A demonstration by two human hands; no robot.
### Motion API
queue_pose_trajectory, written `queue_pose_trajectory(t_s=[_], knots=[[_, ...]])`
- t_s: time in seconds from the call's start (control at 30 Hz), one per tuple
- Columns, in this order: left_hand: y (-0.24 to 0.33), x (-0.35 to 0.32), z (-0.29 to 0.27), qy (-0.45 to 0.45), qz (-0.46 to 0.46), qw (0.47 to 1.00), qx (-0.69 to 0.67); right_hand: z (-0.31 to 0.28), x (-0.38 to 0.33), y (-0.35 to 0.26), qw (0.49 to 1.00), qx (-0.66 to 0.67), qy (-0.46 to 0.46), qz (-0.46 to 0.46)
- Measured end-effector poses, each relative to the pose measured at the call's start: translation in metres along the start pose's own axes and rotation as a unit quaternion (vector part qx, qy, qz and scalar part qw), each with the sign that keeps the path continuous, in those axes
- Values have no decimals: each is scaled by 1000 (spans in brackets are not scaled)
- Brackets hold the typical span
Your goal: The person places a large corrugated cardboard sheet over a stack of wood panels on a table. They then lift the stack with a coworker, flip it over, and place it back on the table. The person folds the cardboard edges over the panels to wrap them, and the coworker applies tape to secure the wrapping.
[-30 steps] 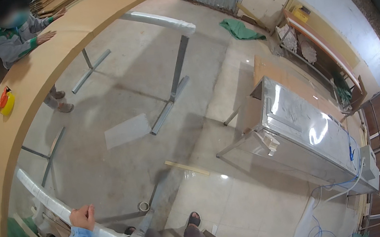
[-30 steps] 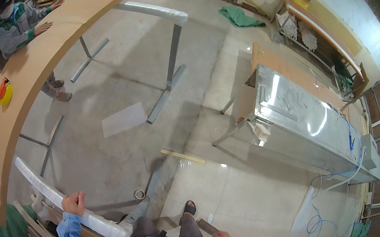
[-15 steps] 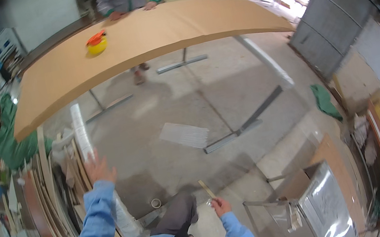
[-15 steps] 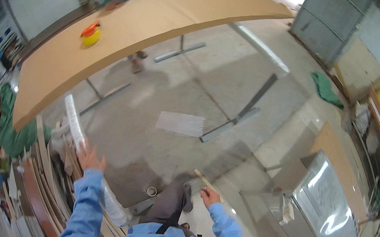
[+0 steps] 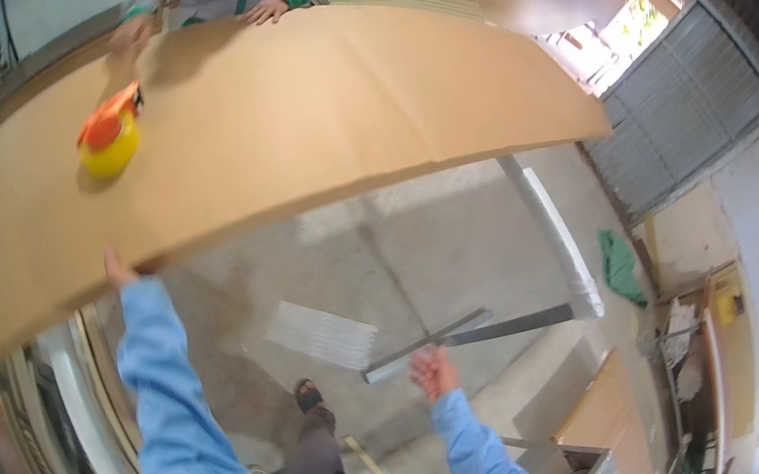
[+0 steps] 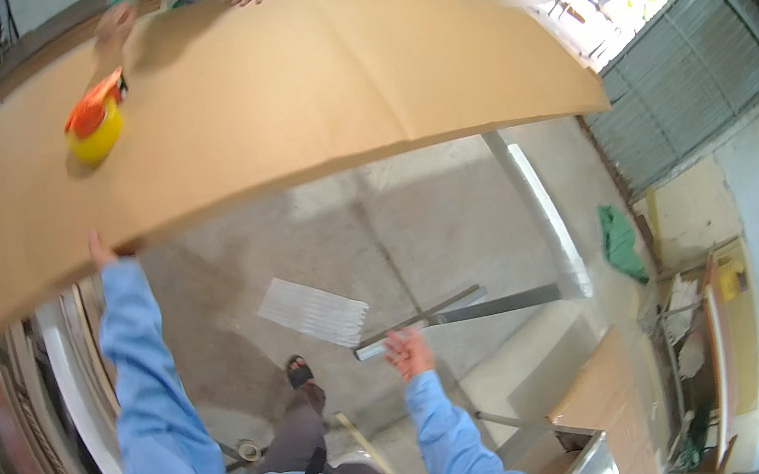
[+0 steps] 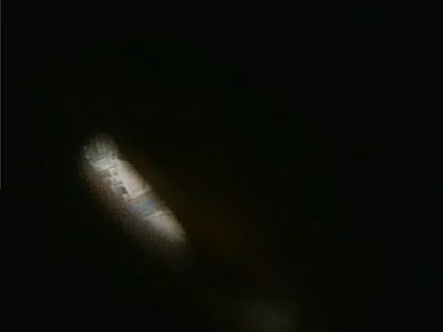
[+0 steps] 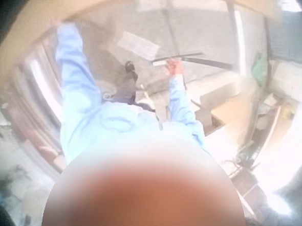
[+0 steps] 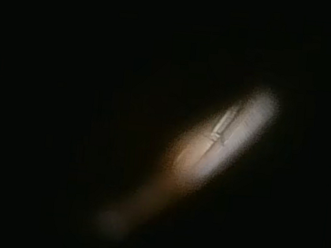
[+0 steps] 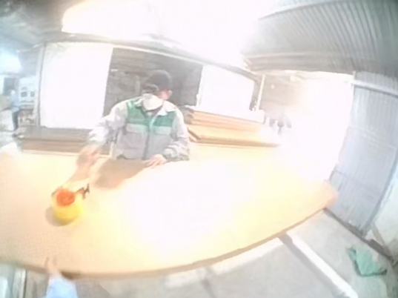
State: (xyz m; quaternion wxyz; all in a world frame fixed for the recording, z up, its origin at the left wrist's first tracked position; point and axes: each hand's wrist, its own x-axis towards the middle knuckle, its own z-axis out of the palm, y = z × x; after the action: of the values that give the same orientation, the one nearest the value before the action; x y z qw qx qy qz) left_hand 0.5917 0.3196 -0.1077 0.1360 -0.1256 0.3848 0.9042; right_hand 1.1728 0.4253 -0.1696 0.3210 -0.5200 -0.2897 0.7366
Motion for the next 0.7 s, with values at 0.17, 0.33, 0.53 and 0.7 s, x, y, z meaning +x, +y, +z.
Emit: queue_pose_trajectory(t_s=[0.17,0.33,0.53,0.7], knots=[[47,73,-102,67,78,993,57,64,112,-118,965,254,69,-9],[158,58,-92,71,103,989,81,188,252,-255,962,234,60,-128],[-70,-103,52,137,-108,983,55,261,210,-181,963,207,-65,-162],[-90,-116,104,102,-23,994,-7,300,38,-142,596,-302,-743,44]])
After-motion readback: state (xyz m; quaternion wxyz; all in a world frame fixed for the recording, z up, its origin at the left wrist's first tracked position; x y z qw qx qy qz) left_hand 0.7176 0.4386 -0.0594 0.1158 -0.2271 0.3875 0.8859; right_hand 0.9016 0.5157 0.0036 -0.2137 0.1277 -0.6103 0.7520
